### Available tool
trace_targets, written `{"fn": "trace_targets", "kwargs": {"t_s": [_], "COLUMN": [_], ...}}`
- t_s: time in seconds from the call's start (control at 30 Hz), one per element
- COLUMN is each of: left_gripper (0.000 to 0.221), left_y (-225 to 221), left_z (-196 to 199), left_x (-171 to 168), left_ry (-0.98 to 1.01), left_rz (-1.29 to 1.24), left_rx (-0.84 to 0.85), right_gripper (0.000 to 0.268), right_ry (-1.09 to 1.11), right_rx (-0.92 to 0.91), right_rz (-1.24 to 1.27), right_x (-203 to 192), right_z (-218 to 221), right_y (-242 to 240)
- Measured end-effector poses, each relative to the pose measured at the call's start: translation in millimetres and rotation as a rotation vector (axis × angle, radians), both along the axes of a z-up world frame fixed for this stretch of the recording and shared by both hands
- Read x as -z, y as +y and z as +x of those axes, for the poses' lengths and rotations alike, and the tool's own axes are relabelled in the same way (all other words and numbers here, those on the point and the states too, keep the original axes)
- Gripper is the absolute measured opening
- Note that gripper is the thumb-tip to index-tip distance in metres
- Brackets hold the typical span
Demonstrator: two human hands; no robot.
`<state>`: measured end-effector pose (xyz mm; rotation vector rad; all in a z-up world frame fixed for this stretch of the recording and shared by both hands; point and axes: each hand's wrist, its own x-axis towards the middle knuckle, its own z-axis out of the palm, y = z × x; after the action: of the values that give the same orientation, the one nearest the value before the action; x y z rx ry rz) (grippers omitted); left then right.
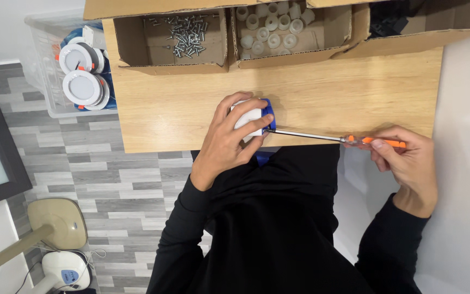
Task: The person uses a screwdriver to attach a blue electrical socket to a white junction box.
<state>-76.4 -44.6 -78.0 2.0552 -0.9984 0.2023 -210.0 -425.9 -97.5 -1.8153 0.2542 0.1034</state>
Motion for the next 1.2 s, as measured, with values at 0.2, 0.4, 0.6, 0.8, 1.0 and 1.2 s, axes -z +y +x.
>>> {"fn": "trace_targets", "kwargs": {"t_s": [0.2,0.4,0.6,0.8,1.0,1.2], "left_gripper": [0.026,0.026,0.031,0.03,0.029,0.03], "left_y": [-1,-4,-4,-4,-2,-2], "left_z": [-1,-3,-8,-11,-13,-13], "left_x": [-3,-6,-7,-6,-4,-2], "left_ry": [0.004,0.001,0.002,0.001,-0.016,-0.022], "left_rz": [-0.026,-0.047,-0.05,-0.055,-0.058,-0.057], "left_rx": [0.0,0.006,0.008,-0.002,0.006,0.0], "right_gripper": [0.027,0.038,0.037,0.031,0.04,0.012], "right_ry": [-0.166,-0.267,-0.441,-0.459,-0.08,-0.143], "right_rx": [-0.002,0.089,0.018,0.049,0.128,0.077], "right_rz": [-0.014,-0.013,-0.073,-0.035,0.047,0.113], "right_x": [10,14,19,26,-36,-17], "right_z": [-4,-8,-7,-16,-3,0], "right_y": [-7,-6,-7,3,38,22]}}
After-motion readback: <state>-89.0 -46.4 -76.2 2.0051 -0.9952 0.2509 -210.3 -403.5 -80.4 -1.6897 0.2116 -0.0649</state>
